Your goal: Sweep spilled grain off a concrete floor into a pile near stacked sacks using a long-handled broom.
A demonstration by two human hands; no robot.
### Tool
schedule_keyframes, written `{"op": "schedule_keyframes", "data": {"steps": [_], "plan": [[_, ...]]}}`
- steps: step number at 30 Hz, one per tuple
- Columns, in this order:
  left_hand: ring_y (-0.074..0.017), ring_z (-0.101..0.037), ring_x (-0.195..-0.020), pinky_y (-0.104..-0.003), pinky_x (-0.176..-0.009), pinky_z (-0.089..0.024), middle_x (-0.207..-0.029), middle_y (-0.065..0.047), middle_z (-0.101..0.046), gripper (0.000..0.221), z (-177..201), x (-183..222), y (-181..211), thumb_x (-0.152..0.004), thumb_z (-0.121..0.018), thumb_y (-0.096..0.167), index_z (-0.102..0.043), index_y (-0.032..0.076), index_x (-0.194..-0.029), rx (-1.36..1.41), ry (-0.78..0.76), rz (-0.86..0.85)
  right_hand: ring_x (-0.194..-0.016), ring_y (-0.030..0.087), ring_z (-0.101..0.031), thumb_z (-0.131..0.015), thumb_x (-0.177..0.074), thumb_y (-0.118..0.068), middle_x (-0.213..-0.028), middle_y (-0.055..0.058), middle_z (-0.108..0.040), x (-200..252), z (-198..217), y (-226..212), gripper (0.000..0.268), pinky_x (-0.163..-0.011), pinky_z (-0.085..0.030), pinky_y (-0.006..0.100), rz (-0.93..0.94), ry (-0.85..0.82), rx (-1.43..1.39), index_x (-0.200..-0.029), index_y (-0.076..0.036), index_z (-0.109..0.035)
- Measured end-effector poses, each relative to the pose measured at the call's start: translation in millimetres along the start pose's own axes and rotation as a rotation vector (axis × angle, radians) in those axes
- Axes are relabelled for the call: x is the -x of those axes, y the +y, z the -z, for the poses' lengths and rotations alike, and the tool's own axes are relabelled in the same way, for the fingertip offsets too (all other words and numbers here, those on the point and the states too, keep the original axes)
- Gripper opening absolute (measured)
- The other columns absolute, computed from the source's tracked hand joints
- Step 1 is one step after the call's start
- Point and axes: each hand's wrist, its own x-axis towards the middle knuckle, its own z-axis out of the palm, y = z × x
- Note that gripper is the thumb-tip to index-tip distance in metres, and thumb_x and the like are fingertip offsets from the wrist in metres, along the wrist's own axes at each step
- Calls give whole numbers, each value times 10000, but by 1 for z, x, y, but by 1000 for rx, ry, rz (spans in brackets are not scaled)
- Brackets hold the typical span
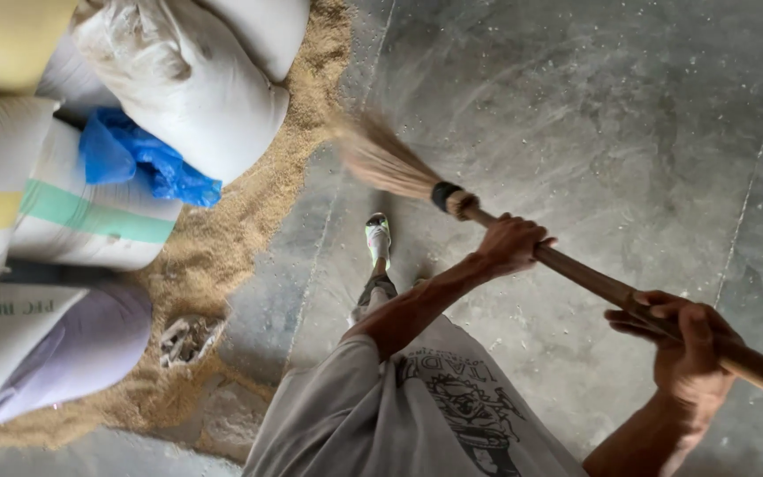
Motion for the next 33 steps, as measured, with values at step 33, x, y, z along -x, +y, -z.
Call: {"op": "schedule_keyframes", "data": {"steps": [33], "plan": [[-305,-692,-867,-495,-839,-462,-800,-69,-711,194,147,68,-201,-786,-757,348,-721,160,-818,-170,136,542,-877,404,-742,-598,-1076,-284,-1137,190,-718,-233,-130,187,264,-728,-628,542,-675,-248,-224,-1081,-39,-695]]}}
